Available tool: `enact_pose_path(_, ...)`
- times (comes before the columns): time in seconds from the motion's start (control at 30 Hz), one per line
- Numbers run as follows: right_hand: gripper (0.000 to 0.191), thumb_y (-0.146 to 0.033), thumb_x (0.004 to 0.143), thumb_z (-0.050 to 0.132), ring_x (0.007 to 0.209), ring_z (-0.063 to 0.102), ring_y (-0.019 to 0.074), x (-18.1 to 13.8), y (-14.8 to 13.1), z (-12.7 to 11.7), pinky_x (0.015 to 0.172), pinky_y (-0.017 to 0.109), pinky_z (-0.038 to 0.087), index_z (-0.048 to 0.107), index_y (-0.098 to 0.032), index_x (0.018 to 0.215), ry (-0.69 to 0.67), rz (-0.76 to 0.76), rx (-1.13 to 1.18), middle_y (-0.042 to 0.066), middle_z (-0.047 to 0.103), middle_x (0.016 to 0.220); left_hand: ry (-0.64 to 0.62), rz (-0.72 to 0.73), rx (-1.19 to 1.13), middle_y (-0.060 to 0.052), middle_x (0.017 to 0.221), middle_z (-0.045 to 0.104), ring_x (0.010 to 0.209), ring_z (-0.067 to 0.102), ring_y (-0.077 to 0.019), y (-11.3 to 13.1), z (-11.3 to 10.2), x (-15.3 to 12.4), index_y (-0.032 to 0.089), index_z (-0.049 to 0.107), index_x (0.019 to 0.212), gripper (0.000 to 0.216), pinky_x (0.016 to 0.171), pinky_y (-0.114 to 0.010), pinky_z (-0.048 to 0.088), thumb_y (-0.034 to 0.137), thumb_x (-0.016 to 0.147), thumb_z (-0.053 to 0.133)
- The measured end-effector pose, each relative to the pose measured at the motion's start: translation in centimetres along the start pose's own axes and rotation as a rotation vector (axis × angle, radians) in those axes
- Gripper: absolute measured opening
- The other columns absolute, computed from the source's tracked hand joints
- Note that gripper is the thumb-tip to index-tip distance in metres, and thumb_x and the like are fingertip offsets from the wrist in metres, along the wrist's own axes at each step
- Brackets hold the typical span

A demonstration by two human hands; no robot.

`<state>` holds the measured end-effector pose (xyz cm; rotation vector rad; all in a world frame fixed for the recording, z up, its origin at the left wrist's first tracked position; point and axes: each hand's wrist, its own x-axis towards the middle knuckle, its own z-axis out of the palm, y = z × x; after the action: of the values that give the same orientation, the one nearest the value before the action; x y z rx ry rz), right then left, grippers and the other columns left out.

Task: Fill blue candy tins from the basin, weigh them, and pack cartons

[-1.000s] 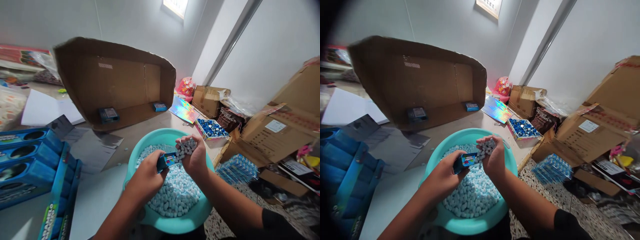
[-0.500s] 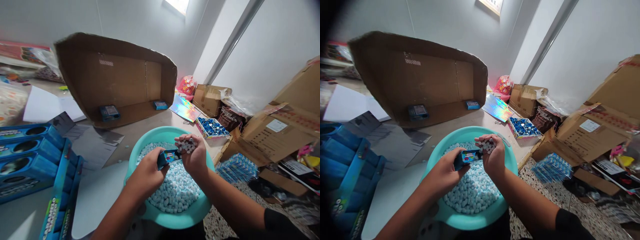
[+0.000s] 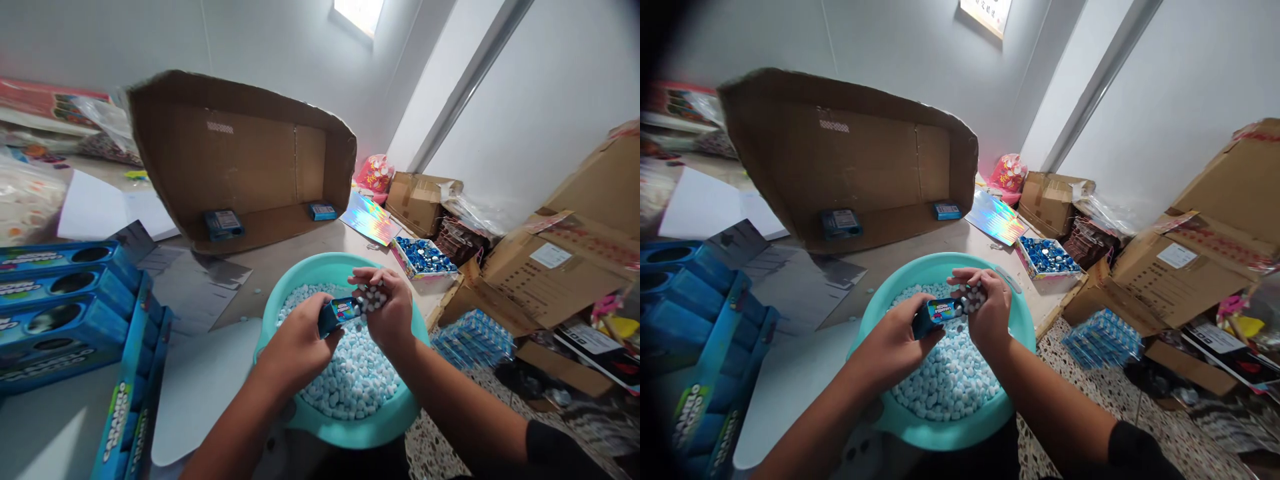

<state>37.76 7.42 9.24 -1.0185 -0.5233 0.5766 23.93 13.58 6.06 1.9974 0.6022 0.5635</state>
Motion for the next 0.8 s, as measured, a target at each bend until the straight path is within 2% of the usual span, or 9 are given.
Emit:
enact_pose_path(0.2,0.017,-0.028,0.076,0.055,0.066,0.071,0.0188,0.15,0.06,-0.09,0.052,0.024,0.053,0.064,-0.017,0.066,-0.072,-0.006,0.017,0.005,0.072,0.069,0.008,0.026,0.012,-0.004,0.104,0.062,0.097,0.057,-0.0218,0.11,-0.04,-0.04,0.023,0.055,0.106,0.025,0.083,-0.037,0.043,0.022,0.081,0.061)
enact_pose_path(0.5,0.015,-0.028,0.081,0.056,0.069,0.074,0.0195,0.07,0.06,-0.18,0.048,0.022,0.051,0.066,-0.017,0.084,-0.093,-0.05,-0.026,0.007,0.076,0.075,0.006,0.018,-0.015,-0.001,0.101,0.062,0.092,0.057,-0.0202,-0.02,-0.07,-0.12,0.024,0.055,0.111,0.028,0.079,-0.035,0.043,0.027,0.084,0.062)
enact_pose_path(0.8,0.02,-0.034,0.088,0.055,0.07,0.072,0.0195,-0.45,-0.17,-0.51,0.059,0.028,0.055,0.067,-0.02,0.094,-0.247,-0.082,-0.071,0.004,0.075,0.074,0.018,0.045,-0.044,-0.002,0.1,0.062,0.091,0.057,-0.0201,0.14,-0.28,-0.11,0.024,0.057,0.107,0.025,0.079,-0.034,0.044,0.022,0.082,0.061)
